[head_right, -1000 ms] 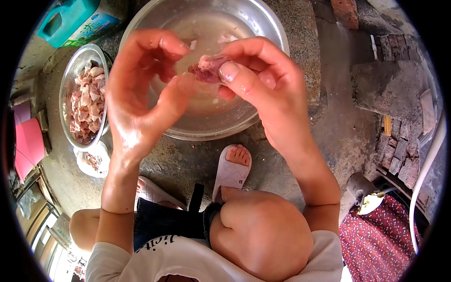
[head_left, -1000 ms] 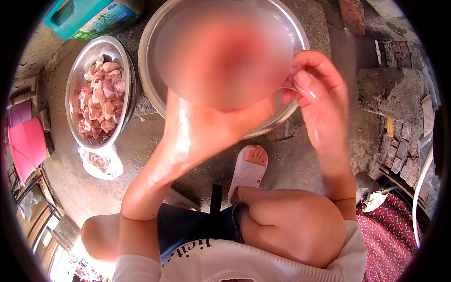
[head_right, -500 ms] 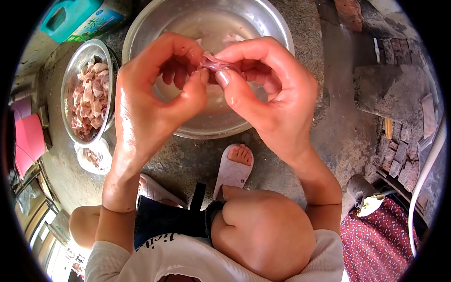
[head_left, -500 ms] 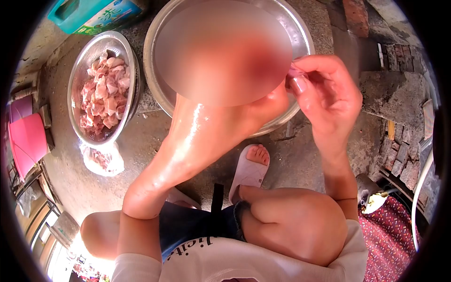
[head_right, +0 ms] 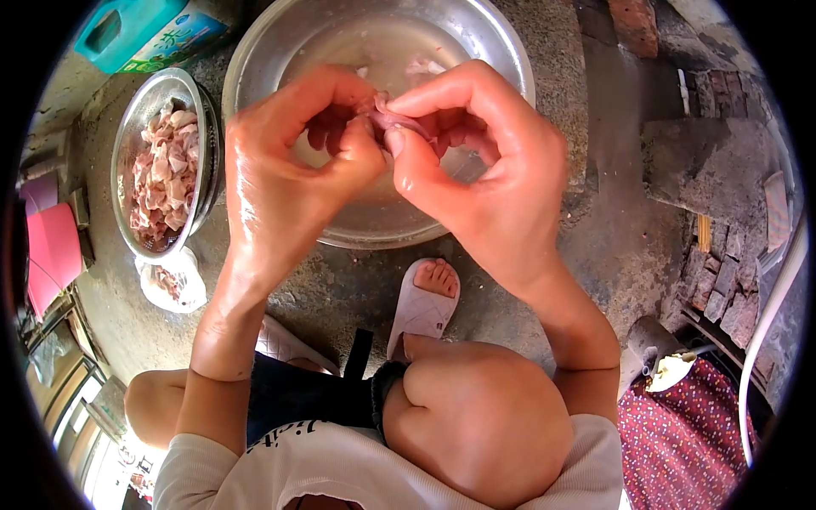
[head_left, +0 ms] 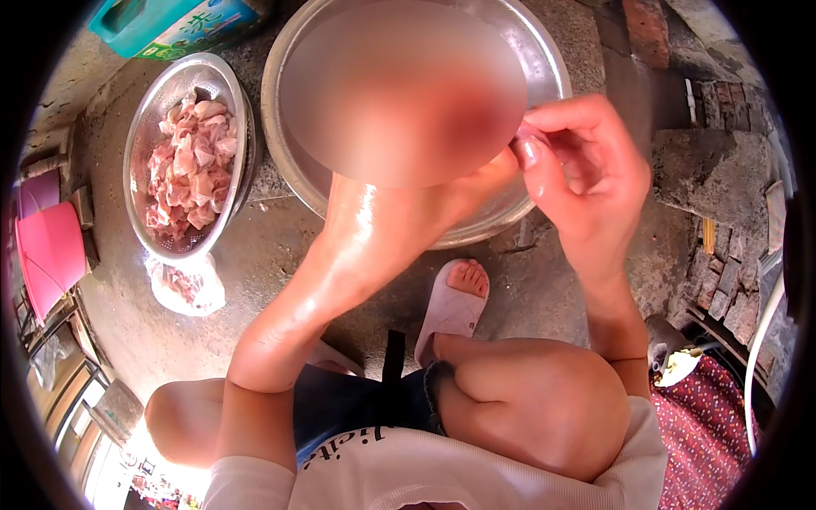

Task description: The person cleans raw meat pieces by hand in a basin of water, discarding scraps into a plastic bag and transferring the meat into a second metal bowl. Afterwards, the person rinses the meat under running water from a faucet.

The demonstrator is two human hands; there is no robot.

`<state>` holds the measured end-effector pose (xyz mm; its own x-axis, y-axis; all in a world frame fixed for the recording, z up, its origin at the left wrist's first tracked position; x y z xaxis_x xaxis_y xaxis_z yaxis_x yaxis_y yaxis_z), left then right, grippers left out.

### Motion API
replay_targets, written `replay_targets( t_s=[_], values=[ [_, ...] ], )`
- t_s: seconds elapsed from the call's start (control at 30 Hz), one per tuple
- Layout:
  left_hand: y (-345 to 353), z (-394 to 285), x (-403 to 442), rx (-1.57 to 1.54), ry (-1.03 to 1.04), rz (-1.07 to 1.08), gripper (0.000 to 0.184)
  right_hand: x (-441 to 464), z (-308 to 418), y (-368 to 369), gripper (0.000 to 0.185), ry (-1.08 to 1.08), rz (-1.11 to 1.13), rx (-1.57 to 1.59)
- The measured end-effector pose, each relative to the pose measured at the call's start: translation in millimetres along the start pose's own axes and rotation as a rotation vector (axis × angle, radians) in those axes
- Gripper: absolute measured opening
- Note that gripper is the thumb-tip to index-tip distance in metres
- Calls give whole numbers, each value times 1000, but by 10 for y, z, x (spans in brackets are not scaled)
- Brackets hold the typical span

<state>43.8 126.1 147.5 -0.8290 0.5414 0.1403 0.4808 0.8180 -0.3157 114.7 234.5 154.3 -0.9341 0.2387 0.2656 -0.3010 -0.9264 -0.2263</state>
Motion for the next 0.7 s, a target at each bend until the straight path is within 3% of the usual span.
replay_targets(
  t_s=[0.13,0.33,0.43,0.7],
  values=[
    [21,143,-1,-218,-132,78,7,6,-127,-35,12,159,-86,267],
    [77,128,16,-520,-363,269,9,-13,-241,-31,18,359,27,477],
    [104,145,-9,-642,-426,349,11,-39,-294,-11,13,382,27,710],
    [143,199,-22,-795,-477,376,13,-55,-330,28,11,359,39,840]
  ],
)
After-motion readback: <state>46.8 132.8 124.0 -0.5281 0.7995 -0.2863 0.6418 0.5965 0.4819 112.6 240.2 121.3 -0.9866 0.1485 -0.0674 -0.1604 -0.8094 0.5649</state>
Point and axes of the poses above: each hand's wrist, its own x-axis towards the middle knuckle, its own y-axis out of the palm, z = x × y, the point moved 6 cm from there along x, towards the middle knuckle, and after that the axes turned 7 degrees about -y, right-handed, at the moved point
